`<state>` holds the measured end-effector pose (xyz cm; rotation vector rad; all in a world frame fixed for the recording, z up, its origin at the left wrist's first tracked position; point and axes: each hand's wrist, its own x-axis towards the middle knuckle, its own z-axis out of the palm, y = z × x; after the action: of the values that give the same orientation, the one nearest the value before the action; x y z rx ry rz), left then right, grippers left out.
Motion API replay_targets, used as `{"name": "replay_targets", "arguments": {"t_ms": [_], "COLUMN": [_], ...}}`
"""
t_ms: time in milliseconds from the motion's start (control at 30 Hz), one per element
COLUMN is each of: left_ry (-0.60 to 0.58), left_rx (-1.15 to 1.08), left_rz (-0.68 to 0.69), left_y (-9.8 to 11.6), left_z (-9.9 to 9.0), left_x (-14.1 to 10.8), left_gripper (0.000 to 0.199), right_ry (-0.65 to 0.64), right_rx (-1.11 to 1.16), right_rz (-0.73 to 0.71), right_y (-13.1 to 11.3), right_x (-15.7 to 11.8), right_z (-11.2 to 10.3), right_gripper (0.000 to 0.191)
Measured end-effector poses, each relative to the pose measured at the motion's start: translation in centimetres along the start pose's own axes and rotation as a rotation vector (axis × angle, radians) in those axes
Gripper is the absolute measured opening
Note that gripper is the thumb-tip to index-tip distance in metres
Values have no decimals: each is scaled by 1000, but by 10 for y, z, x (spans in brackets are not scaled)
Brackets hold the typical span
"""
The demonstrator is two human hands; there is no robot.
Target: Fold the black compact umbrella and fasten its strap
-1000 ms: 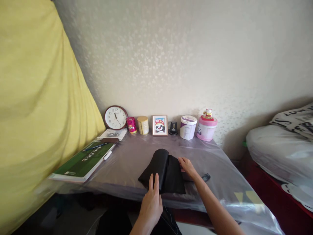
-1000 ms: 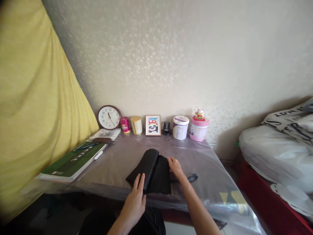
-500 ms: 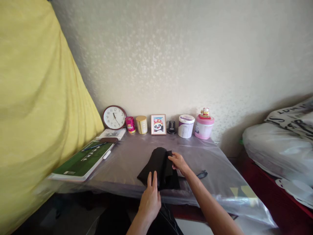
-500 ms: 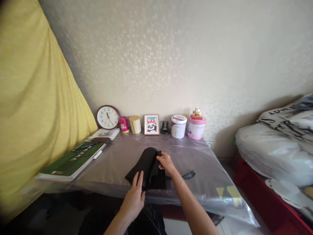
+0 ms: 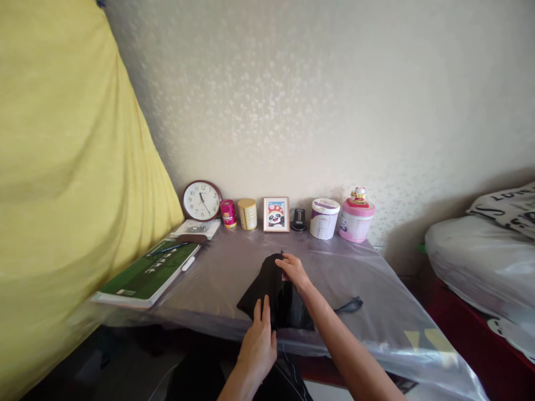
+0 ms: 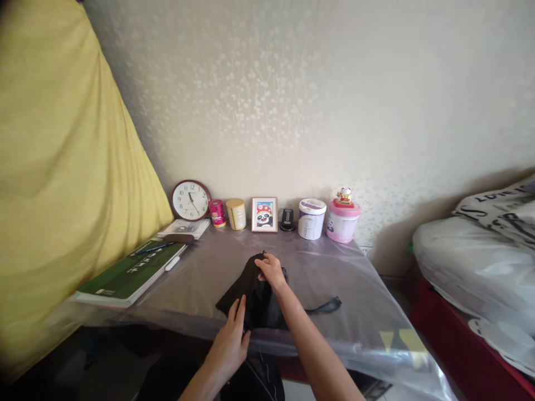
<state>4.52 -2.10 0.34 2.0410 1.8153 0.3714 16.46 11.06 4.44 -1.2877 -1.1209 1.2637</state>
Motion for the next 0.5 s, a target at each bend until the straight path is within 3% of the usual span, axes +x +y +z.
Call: {"name": "replay_targets", "arguments": {"t_ms": [233, 500], "left_ry": [5, 93], "left_rx": [13, -24], "left_rz": [-4, -3], "left_y": [1, 3], "left_z": [2, 0], "left_x": [0, -4], "left_gripper": [65, 89], "right_ry": [-5, -26], "right_rx": [-121, -267], "right_rz": [14, -15], "right_y": [15, 27], "right_x": [11, 17], "right_z": [27, 30], "right_gripper": [42, 49]}}
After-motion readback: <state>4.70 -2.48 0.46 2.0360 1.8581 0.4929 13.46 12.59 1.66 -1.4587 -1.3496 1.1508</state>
